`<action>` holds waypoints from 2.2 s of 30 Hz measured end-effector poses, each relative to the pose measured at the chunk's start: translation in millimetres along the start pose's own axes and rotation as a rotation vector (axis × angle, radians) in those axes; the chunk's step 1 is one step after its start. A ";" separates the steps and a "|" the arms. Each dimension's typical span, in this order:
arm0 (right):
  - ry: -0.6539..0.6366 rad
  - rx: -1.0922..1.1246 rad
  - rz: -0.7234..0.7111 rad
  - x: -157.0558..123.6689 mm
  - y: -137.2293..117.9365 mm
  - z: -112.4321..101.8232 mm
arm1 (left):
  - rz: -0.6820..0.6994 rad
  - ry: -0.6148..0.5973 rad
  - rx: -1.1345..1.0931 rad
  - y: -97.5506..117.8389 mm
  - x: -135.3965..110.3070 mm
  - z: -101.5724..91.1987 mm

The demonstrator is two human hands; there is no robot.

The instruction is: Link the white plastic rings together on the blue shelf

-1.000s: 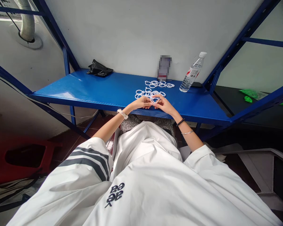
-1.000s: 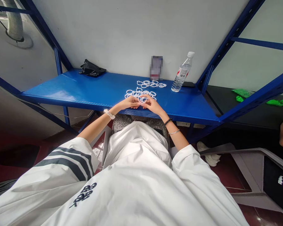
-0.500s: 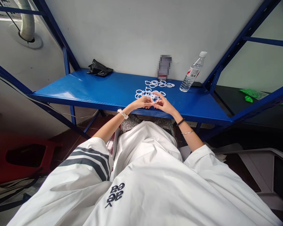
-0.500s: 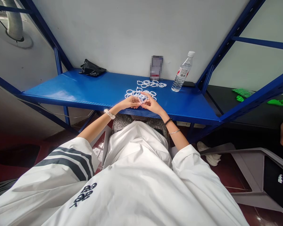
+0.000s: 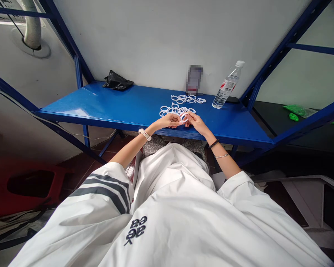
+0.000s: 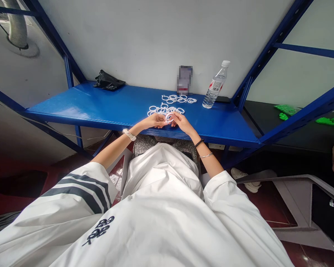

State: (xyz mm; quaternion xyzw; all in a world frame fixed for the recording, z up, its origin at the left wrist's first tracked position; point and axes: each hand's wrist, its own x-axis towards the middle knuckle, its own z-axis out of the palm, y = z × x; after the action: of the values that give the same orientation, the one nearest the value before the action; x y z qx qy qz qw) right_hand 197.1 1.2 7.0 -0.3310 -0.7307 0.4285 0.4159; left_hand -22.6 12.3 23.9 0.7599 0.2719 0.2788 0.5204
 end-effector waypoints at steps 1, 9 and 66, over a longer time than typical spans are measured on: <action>0.005 0.004 0.002 0.4 1.5 -0.5 | 0.000 -0.003 0.012 0.1 -0.2 -0.3; 0.006 0.010 0.006 -0.2 3.8 -2.0 | 0.065 -0.063 0.082 2.7 -2.4 -1.1; 0.023 0.047 0.070 -2.0 -5.5 -1.4 | 0.010 -0.050 0.041 3.5 -3.6 -0.5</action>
State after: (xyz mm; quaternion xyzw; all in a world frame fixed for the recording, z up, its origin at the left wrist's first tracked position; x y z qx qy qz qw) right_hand 198.5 -2.2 11.7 -0.3512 -0.7037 0.4559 0.4166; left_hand -25.0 9.1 26.9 0.7787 0.2606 0.2569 0.5097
